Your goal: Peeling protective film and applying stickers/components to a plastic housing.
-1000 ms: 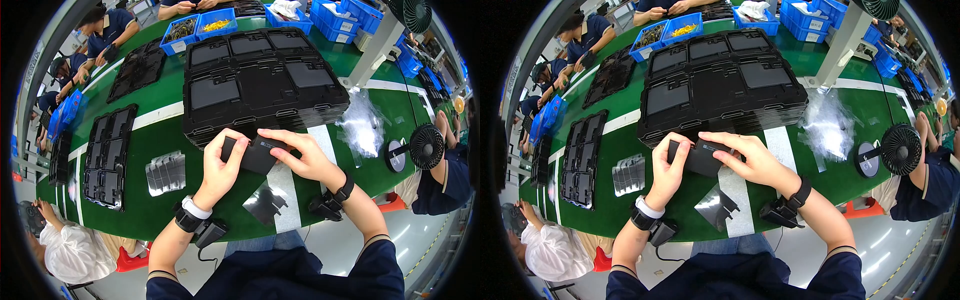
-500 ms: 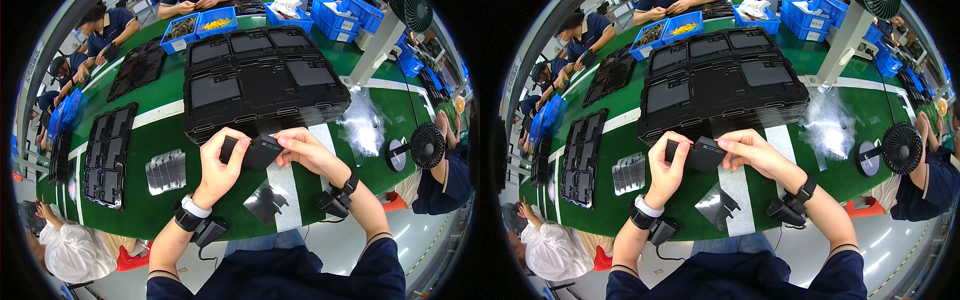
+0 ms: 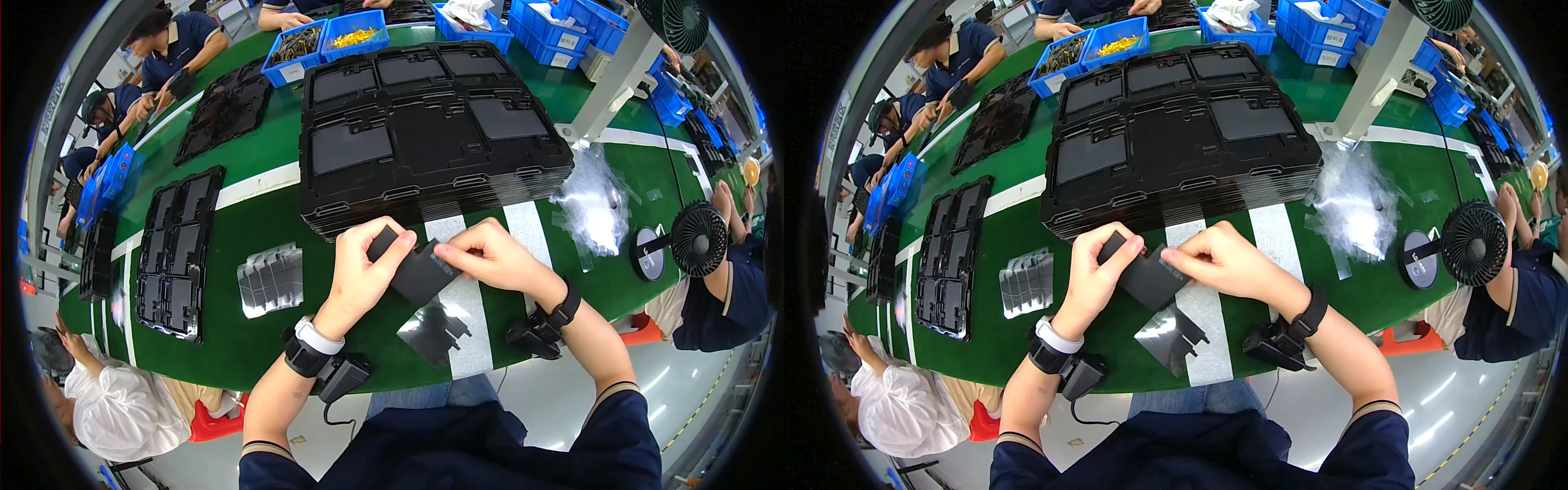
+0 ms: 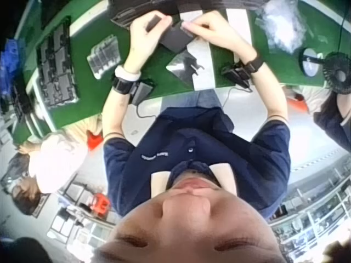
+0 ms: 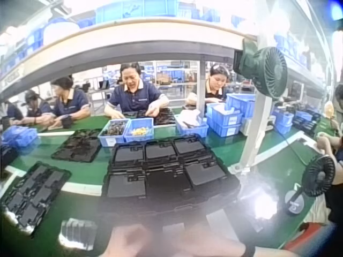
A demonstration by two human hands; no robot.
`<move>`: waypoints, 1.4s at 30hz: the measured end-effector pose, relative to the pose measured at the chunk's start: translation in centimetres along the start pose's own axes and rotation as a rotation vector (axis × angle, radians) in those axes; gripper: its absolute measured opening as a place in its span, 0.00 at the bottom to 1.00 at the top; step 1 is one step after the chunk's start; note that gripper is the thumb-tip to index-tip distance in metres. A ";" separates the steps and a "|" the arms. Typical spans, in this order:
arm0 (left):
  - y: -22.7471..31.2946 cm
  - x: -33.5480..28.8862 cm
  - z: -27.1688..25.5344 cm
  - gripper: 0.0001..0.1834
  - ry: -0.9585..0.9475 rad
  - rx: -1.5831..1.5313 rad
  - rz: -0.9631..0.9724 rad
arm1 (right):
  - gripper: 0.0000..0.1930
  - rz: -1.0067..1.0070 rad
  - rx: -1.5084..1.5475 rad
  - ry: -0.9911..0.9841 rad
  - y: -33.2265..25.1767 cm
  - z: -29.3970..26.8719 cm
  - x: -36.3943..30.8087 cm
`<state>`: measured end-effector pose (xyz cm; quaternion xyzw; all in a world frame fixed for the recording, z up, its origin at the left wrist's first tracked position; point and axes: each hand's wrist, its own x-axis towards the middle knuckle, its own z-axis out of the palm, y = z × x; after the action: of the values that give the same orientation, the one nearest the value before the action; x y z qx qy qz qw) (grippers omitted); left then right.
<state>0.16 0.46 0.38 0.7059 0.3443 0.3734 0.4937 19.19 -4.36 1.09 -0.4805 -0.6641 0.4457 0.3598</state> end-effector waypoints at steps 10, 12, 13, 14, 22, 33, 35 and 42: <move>0.2 0.4 -0.2 0.10 -0.161 -0.301 -0.153 | 0.25 -0.312 0.090 -0.026 -0.3 0.0 -0.2; 0.0 0.0 0.0 0.13 -0.285 -0.330 -0.281 | 0.24 -0.342 0.075 -0.009 0.1 -0.2 -0.1; 0.6 -0.2 0.1 0.16 -0.337 -0.325 -0.412 | 0.21 -0.443 0.060 0.032 0.6 -0.3 0.1; 0.7 -0.2 0.4 0.21 -0.379 -0.291 -0.384 | 0.19 -0.543 0.044 0.073 0.9 -0.5 0.2; 0.6 -0.1 0.0 0.22 -0.134 -0.330 -0.124 | 0.06 -0.116 0.431 0.176 -0.2 -0.4 -0.2; 1.1 -0.2 0.1 0.25 -0.165 -0.173 -0.023 | 0.07 -0.027 0.349 0.170 0.5 0.0 0.0; 0.9 -0.3 0.2 0.24 -0.165 -0.176 -0.017 | 0.07 -0.023 0.341 0.168 0.6 0.1 0.0; 0.8 -0.4 0.3 0.20 -0.198 -0.178 -0.024 | 0.12 -0.013 0.189 0.187 0.3 -0.2 -0.3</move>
<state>0.29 -0.20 0.98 0.6886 0.2678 0.3251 0.5903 19.55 -4.51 0.82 -0.4795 -0.5861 0.4571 0.4665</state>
